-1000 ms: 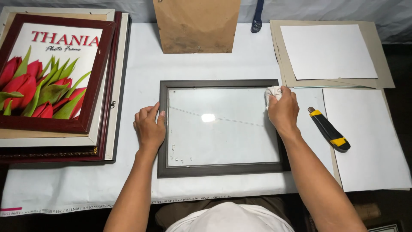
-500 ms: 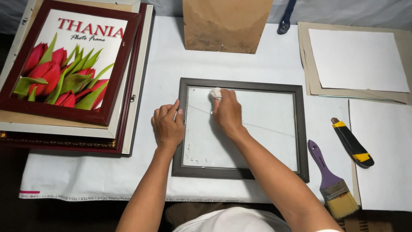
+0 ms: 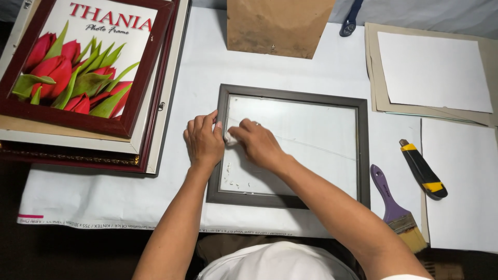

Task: Cleaning the glass and interior of a picture frame using a brush and a rag.

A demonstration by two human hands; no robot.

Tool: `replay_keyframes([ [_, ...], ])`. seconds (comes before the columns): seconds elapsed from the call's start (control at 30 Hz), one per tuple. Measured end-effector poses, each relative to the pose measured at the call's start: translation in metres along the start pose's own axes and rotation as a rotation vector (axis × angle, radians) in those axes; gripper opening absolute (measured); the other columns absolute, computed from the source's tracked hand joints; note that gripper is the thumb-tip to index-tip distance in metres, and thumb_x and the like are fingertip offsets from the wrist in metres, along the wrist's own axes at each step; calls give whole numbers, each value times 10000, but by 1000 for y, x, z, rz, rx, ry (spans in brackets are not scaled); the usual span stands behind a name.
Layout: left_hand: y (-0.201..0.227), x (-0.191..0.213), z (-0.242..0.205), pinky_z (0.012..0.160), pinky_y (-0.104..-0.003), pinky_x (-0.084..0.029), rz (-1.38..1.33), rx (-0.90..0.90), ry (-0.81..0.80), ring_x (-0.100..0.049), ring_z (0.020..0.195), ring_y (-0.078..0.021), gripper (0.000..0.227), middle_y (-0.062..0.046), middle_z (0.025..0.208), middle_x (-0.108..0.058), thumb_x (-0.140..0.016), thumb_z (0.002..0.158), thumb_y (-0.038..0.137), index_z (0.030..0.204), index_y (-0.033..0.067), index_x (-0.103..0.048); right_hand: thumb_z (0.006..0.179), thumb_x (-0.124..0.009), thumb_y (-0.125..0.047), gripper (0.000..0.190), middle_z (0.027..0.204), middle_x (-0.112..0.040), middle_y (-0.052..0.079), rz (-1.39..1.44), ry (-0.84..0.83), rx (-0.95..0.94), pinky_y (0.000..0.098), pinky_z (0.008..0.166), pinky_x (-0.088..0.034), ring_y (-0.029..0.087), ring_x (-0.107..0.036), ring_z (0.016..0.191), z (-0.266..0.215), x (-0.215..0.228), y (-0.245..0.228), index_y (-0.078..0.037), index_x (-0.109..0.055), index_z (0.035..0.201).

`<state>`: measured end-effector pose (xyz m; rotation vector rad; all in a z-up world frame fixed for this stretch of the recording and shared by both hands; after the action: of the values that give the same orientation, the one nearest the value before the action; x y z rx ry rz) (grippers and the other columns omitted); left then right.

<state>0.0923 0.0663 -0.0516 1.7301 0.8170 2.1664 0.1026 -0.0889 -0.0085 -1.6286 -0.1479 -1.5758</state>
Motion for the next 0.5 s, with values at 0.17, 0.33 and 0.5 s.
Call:
replay_keyframes([
  [0.17, 4, 3, -1, 999, -426, -382, 9, 3, -22, -513, 1159, -222, 339, 24, 1108, -580, -526, 1035, 333, 1352, 254, -618, 993, -582, -164, 233, 928, -610, 89, 53, -83, 109, 423, 649, -566, 324, -664, 802, -70, -8, -54, -139, -679, 1203],
  [0.33, 1, 3, 0, 1001, -426, -377, 4, 2, -23, -510, 1163, -220, 332, 25, 1110, -580, -512, 1045, 344, 1349, 256, -612, 928, -640, -86, 271, 965, -651, 212, 462, -263, 35, 569, 724, -556, 485, -661, 842, -65, 12, -39, -34, -662, 1193],
  [0.5, 5, 7, -3, 992, -419, -386, -22, -14, -3, -519, 1158, -232, 339, 16, 1100, -594, -488, 1048, 303, 1353, 250, -627, 920, -701, -176, 340, 959, -586, 79, -52, 79, -112, 492, 680, -576, 362, -688, 788, 19, 51, 39, -183, -658, 1258],
])
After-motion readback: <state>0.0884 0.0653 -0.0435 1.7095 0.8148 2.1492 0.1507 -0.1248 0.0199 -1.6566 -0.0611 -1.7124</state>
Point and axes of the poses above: each hand's wrist, its own z-axis towards the middle knuckle, its own x-axis out of the back of the hand, y = z × x, the point moved 7 cm from there along z, towards the middle knuckle
